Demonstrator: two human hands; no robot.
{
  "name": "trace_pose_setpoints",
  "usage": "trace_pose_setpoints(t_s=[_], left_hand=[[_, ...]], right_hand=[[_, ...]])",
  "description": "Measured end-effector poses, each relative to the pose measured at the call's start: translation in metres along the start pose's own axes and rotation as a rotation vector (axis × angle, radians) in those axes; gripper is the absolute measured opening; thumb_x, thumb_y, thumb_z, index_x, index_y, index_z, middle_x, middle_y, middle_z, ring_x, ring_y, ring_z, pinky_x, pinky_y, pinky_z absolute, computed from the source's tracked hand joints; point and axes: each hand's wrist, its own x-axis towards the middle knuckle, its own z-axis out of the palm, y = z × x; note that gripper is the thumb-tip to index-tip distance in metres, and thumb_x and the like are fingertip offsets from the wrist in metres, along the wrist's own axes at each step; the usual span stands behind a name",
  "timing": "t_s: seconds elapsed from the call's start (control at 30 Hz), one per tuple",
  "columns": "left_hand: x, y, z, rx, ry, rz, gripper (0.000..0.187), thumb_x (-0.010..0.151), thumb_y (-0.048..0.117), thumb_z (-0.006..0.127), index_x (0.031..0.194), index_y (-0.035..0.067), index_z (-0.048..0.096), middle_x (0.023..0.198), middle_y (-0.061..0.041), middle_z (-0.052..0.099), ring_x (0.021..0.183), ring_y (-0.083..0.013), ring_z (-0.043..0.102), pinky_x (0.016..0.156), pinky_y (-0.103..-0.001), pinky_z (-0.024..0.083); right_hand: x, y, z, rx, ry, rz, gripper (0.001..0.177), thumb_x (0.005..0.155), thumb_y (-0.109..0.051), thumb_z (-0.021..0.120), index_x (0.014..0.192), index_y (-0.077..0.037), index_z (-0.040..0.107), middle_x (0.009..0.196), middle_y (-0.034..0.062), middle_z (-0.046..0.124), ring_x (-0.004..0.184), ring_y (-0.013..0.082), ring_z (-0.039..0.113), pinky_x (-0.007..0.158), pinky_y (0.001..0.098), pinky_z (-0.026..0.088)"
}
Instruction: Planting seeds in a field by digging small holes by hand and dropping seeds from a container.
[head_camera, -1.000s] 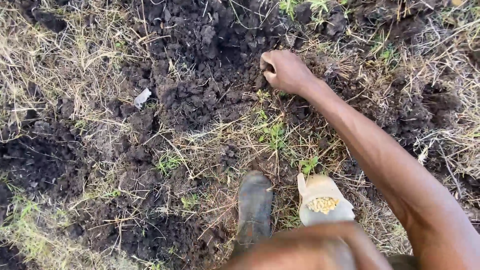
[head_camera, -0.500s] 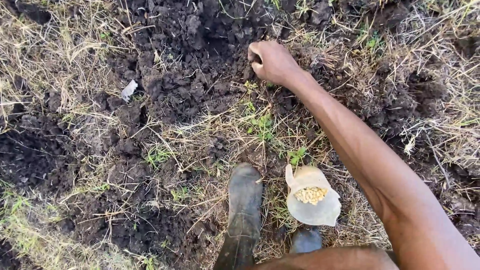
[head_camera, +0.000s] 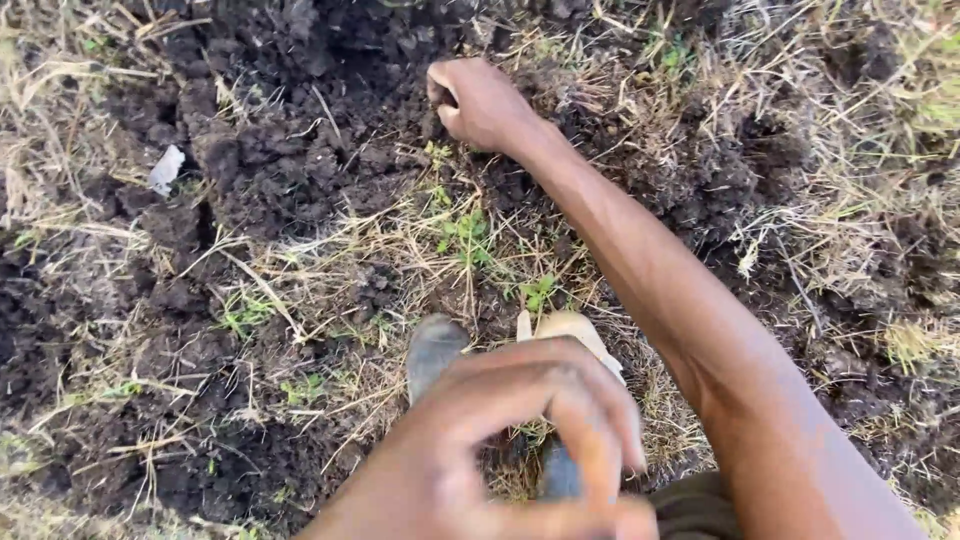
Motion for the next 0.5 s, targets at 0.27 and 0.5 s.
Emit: trace_pose_setpoints(t_s=[0.27,0.5], left_hand=[[0.040,-0.156,0.096,0.718,-0.632,-0.143,0.019,0.099,-0.008,0.053,0.114,-0.008,0.065,0.102,-0.026,0.066,0.090,-0.0330,0.067,0.076,-0.045,0.060],[0.044,-0.218,0.143,1.429,-0.393,-0.023,0.030,0.095,-0.005,0.052,0.123,0.001,0.063,0.133,-0.029,0.057,0.106,-0.0400,0.066,0.067,-0.035,0.067]], right_hand=[[-0.008,-0.013,-0.001,-0.007,-0.047,0.073,0.022,0.089,0.012,0.051,0.088,-0.008,0.059,0.083,0.0076,0.063,0.061,0.0140,0.053,0.053,0.0259,0.046],[-0.006,-0.005,0.003,-0.009,-0.039,0.037,0.020,0.089,0.010,0.052,0.093,-0.006,0.062,0.085,0.0087,0.064,0.056,0.0111,0.048,0.048,0.0253,0.041]])
